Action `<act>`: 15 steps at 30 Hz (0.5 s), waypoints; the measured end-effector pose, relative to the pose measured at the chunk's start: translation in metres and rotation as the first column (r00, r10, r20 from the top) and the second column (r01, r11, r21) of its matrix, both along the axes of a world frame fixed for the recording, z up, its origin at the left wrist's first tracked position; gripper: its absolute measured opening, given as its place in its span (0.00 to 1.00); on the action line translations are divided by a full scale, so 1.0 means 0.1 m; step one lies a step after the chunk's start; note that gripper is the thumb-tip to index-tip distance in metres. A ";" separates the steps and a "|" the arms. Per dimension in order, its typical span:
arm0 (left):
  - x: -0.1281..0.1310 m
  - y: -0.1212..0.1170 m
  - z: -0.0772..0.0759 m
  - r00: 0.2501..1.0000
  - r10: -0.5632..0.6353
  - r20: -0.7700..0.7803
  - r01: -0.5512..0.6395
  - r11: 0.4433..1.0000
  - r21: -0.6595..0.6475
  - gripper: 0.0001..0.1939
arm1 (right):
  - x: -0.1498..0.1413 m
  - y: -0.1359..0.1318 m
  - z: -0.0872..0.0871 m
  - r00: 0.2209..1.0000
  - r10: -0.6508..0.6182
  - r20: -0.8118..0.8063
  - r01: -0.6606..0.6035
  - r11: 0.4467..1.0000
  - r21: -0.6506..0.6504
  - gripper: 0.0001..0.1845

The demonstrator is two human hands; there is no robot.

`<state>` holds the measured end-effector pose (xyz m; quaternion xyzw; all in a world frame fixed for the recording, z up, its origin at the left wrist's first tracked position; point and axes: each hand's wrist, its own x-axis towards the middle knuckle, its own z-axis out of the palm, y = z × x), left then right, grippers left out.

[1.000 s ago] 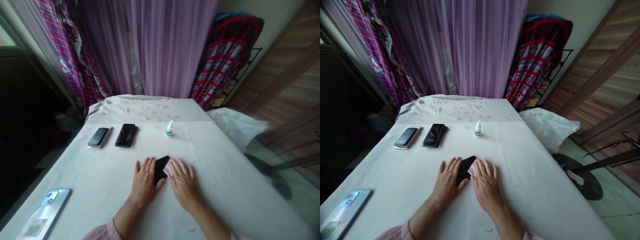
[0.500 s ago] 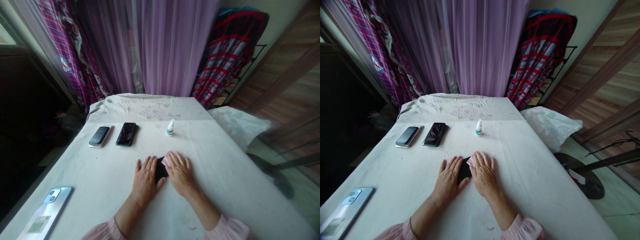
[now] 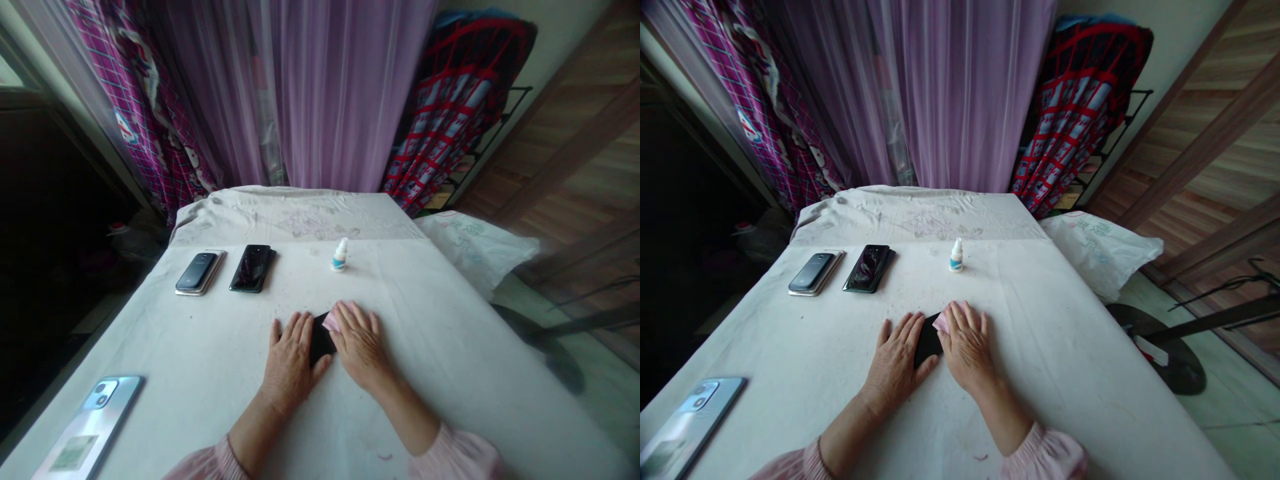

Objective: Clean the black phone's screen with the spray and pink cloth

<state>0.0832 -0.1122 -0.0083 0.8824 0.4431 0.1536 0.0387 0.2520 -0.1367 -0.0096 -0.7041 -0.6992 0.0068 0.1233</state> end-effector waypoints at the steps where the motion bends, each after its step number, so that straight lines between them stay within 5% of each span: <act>1: 0.00 0.00 0.00 1.000 0.005 0.005 -0.005 1.000 -0.003 0.34 | -0.02 0.04 0.01 1.000 -0.004 -0.003 0.004 1.000 0.003 0.26; 11: 0.01 0.00 0.00 0.999 0.021 0.027 -0.021 1.000 -0.011 0.33 | 0.10 -0.55 -0.18 0.995 0.005 0.097 -0.012 0.998 0.066 0.27; 15: 0.02 -0.01 0.00 0.999 0.017 0.029 -0.017 1.000 -0.006 0.33 | 0.07 -0.39 -0.12 0.996 0.014 0.085 -0.017 0.999 0.042 0.26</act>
